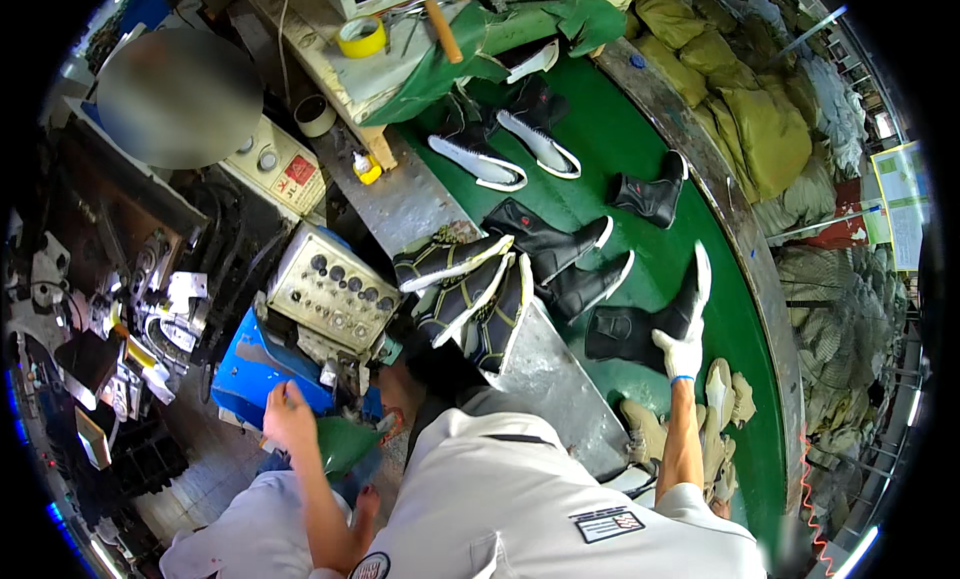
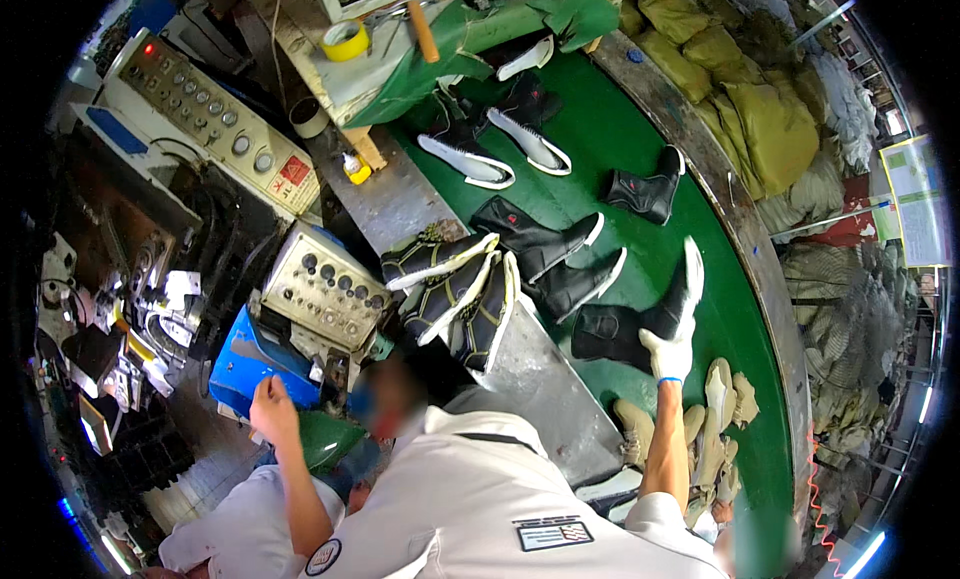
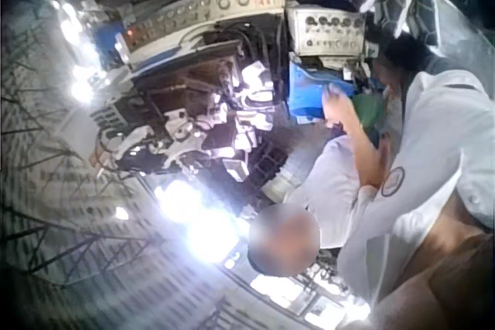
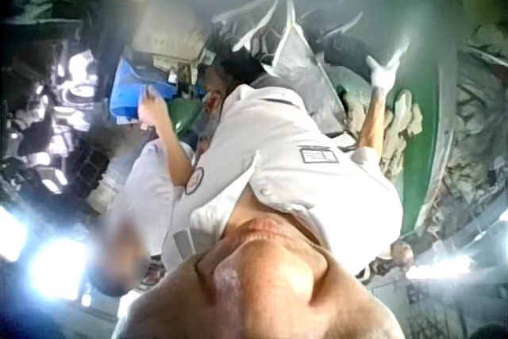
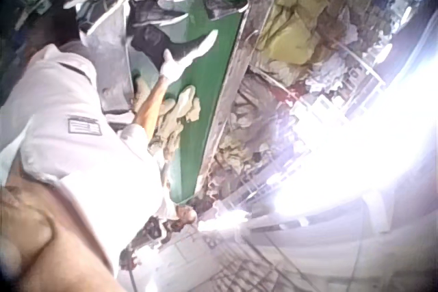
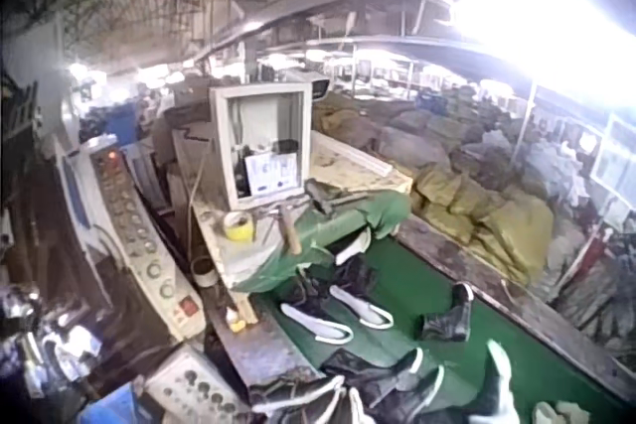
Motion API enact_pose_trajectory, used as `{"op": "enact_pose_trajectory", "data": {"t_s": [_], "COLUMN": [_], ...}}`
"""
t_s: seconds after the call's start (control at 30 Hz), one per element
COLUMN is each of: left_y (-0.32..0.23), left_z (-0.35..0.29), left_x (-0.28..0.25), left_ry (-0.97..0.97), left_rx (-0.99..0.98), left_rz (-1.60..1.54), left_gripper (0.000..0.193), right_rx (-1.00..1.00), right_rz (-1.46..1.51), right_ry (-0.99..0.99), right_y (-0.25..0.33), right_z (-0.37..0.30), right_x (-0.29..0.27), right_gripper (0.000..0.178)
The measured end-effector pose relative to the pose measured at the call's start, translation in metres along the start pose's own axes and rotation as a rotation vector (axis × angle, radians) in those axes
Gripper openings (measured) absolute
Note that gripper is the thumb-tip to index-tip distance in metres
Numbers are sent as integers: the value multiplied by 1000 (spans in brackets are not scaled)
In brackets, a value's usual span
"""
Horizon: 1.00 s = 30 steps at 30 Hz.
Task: The person picks up boots from a conveyor belt, handles the shoe lasts inside the boots by hand, fits the boots onto a lasting machine for shaping, and returns the boots to the belt.
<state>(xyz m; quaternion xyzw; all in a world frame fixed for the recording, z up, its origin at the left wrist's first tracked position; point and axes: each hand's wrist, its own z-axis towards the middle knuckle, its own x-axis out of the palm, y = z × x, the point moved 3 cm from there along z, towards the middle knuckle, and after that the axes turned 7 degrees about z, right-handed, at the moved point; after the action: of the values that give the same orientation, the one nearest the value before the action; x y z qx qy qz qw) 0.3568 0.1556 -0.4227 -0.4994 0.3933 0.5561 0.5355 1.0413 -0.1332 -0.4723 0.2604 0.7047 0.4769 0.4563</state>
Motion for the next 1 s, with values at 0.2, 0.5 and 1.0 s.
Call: {"op": "enact_pose_trajectory", "data": {"t_s": [0.2, 0.5, 1.0], "left_y": [-176, -86, 140], "left_z": [-10, 45, 127], "left_x": [-48, -136, -131], "left_ry": [650, 452, 128], "left_rx": [118, -129, -20], "left_rz": [-1439, -1614, -1519], "left_gripper": [66, 38, 42], "right_rx": [-836, -1219, -915], "right_rz": [-722, -428, -134], "right_ry": [70, 524, 1643], "right_y": [239, 331, 395], "right_z": [-109, -258, -359], "right_x": [163, 349, 468], "right_gripper": [106, 103, 119]}}
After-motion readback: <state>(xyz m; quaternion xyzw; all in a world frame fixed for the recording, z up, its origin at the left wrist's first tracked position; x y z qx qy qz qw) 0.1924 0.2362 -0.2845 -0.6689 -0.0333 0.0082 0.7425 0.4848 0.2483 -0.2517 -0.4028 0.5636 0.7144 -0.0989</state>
